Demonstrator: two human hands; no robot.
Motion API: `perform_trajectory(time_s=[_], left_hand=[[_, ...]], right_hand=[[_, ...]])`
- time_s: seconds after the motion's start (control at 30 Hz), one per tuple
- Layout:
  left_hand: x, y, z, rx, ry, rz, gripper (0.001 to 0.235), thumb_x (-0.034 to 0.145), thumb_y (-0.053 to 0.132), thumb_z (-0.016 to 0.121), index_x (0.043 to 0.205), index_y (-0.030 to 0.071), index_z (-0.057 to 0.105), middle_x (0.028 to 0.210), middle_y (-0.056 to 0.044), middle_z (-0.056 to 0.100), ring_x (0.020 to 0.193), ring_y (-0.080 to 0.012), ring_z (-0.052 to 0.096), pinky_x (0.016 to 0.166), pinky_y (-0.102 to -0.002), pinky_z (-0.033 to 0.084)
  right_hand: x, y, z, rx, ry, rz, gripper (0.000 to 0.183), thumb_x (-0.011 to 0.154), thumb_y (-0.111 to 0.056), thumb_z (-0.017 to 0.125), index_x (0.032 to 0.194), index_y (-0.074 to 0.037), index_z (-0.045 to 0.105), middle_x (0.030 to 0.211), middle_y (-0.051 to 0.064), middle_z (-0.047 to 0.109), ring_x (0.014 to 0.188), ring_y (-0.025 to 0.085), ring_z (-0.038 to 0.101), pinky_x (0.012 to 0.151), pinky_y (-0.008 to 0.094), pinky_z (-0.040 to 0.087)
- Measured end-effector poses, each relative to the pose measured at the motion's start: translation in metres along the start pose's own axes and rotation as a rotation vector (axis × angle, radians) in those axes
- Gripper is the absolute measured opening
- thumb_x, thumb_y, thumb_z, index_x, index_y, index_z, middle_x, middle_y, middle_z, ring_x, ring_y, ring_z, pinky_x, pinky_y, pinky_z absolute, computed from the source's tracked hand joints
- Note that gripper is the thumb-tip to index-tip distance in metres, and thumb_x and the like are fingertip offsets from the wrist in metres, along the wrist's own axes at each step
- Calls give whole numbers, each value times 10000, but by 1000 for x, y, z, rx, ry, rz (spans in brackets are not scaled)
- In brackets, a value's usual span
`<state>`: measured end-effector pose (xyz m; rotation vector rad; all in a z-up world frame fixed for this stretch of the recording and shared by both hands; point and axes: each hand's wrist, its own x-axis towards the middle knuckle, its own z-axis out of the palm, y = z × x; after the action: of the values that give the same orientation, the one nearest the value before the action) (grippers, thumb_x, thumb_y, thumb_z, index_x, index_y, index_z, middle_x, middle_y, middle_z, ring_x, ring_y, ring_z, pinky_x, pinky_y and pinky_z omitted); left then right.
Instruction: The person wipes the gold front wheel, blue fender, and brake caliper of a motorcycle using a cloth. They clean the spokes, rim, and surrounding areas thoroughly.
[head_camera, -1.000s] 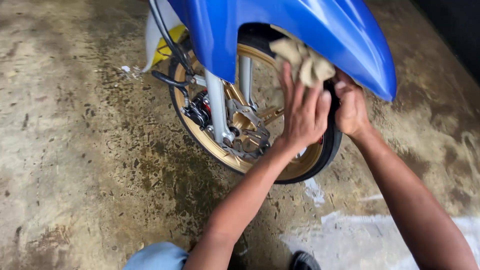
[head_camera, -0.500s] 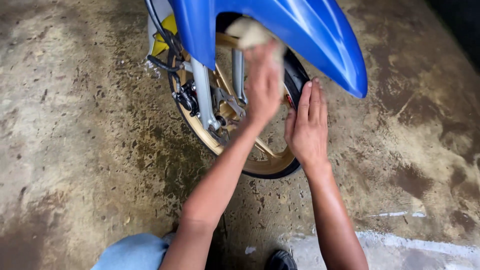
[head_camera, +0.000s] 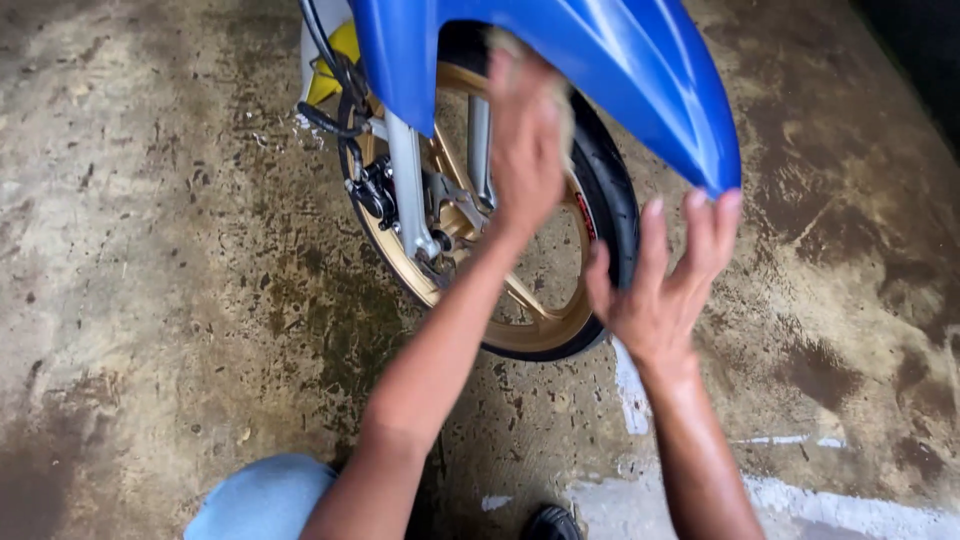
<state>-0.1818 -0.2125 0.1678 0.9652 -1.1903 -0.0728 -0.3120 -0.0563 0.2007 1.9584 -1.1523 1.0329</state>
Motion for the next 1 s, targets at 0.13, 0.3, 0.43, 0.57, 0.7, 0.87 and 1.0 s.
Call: perform_trajectory(time_s=[0.13, 0.3, 0.43, 0.57, 0.7, 0.87, 1.0], left_hand=[[-75, 37, -20, -254, -293, 146, 359, 1084, 197, 548, 1440, 245, 541, 1649, 9, 377, 1645, -280, 216, 1435, -621, 90], [-45, -7, -6, 0, -312, 411, 608, 1136, 519, 259, 1648, 204, 172, 1727, -25, 160, 1636, -334, 161, 1389, -623, 154], [19, -46, 10, 100, -98, 50, 509, 1139, 229, 482, 1611, 266, 296, 1735, -66, 212, 1662, -310, 182, 1434, -571, 129], [21, -47, 18, 74, 59, -27, 504, 1176, 297, 358, 1654, 301, 198, 1771, 16, 137, 1677, -325, 131, 1393, -551, 319], [-75, 39, -16, -44, -135, -38, 688, 1078, -8, 484, 1642, 219, 162, 1723, -261, 135, 1189, -376, 704, 797, -227, 717], [-75, 41, -20, 6, -242, 119, 831, 1073, 134, 566, 1629, 25, -41, 1662, -376, -3, 1521, -608, 223, 1187, -809, 302], [7, -5, 4, 131, -159, -207, 647, 1123, 316, 241, 1580, -75, 0, 1683, -283, -98, 1585, -490, -17, 1346, -588, 22]], right_hand=[[67, 15, -20, -208, -457, 67, 868, 1180, -591, 610, 1669, -136, 56, 1702, 222, -26, 1604, 390, -20, 1336, 589, -3], [78, 41, -28, -127, -688, -57, 1088, 977, -849, 384, 1669, -99, 7, 1654, 302, -85, 1564, 476, -34, 1316, 659, 48], [41, 47, -34, -238, -716, -103, 1075, 1056, -803, 456, 1673, -85, -53, 1648, 300, -156, 1559, 461, -109, 1334, 656, 37], [15, 45, -21, -200, -552, -79, 947, 1152, -646, 566, 1668, -36, 58, 1656, 315, -62, 1563, 459, -57, 1319, 653, 13], [13, 52, -9, -217, -456, -96, 868, 1146, -685, 440, 1668, -89, 83, 1670, 276, -17, 1585, 432, 19, 1329, 633, 41], [23, 40, -17, -57, -253, -136, 641, 1149, -396, 462, 1643, -51, 243, 1658, 262, 123, 1564, 424, 140, 1316, 681, 238], [19, 24, -21, -85, -353, -266, 681, 1109, -253, 586, 1609, 47, 233, 1646, 292, 173, 1543, 456, 224, 1300, 608, 266]])
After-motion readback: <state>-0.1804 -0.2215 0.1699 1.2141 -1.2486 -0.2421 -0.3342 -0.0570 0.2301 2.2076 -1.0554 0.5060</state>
